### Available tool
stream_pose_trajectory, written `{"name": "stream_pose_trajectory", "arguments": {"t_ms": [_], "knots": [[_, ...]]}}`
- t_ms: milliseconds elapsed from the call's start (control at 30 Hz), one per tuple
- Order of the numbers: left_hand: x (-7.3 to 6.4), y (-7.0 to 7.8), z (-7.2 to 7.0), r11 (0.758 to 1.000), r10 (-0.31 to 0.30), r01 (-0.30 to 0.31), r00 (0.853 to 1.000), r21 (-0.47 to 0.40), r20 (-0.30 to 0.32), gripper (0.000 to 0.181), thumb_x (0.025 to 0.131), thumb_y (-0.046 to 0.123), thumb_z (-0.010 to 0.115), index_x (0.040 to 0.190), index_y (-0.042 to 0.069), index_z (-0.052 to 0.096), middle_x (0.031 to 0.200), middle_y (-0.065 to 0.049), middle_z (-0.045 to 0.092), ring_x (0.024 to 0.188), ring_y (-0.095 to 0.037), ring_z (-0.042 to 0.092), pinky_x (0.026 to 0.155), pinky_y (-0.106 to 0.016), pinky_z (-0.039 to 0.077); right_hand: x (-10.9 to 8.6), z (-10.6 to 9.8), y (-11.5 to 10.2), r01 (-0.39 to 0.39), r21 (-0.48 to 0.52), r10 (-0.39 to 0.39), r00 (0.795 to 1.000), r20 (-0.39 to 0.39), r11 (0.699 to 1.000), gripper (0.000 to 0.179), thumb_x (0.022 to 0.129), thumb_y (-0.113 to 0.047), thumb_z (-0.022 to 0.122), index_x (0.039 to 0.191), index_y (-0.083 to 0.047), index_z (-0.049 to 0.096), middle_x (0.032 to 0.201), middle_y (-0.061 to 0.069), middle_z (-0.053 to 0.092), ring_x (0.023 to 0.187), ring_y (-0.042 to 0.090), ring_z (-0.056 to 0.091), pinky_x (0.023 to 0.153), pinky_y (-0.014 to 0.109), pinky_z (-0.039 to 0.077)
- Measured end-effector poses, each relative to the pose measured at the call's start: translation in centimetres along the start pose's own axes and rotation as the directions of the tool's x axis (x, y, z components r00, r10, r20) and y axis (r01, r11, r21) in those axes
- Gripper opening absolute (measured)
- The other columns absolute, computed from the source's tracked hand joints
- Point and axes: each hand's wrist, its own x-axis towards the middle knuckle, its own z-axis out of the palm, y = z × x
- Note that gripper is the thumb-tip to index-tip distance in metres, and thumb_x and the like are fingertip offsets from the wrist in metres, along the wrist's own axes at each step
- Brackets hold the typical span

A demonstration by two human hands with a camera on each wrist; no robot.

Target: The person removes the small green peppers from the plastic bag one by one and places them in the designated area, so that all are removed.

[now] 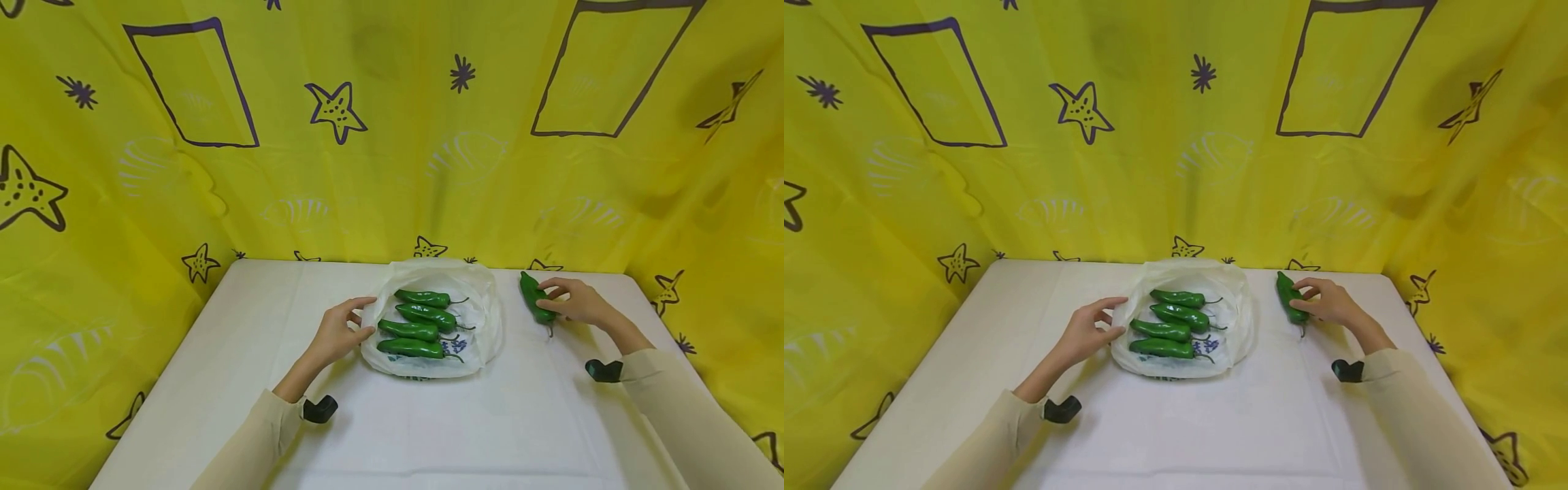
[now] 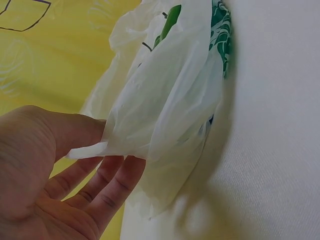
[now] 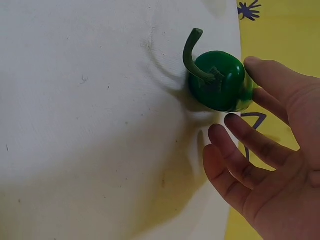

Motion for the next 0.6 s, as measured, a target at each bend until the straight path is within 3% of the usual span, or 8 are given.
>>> {"name": "stream_pose_trajectory", "arguments": {"t_ms": [300,600], "knots": [[0.0,0.0,-0.1,1.000,0.010,-0.010,1.000,0.008,0.001,0.056,0.085,0.000,0.081,0.138,0.010,0.065,0.125,-0.016,0.066,0.088,-0.022,0.066,0.059,-0.023,0.053,0.0,-0.9,-0.6,0.052,-0.095,-0.049,0.998,0.027,0.994,0.053,0.097,-0.029,0.072,0.137,0.001,0.057,0.118,0.030,0.065,0.084,0.029,0.069,0.067,0.038,0.057],[0.0,-0.1,-0.1,1.000,0.029,-0.029,1.000,-0.004,0.005,0.056,0.085,0.001,0.081,0.138,0.010,0.064,0.124,-0.015,0.066,0.087,-0.020,0.065,0.059,-0.024,0.054,-0.3,-2.2,-2.7,0.131,-0.173,-0.126,0.991,0.040,0.976,0.054,0.096,-0.025,0.073,0.137,0.005,0.056,0.117,0.030,0.065,0.093,0.040,0.071,0.077,0.050,0.058]]}}
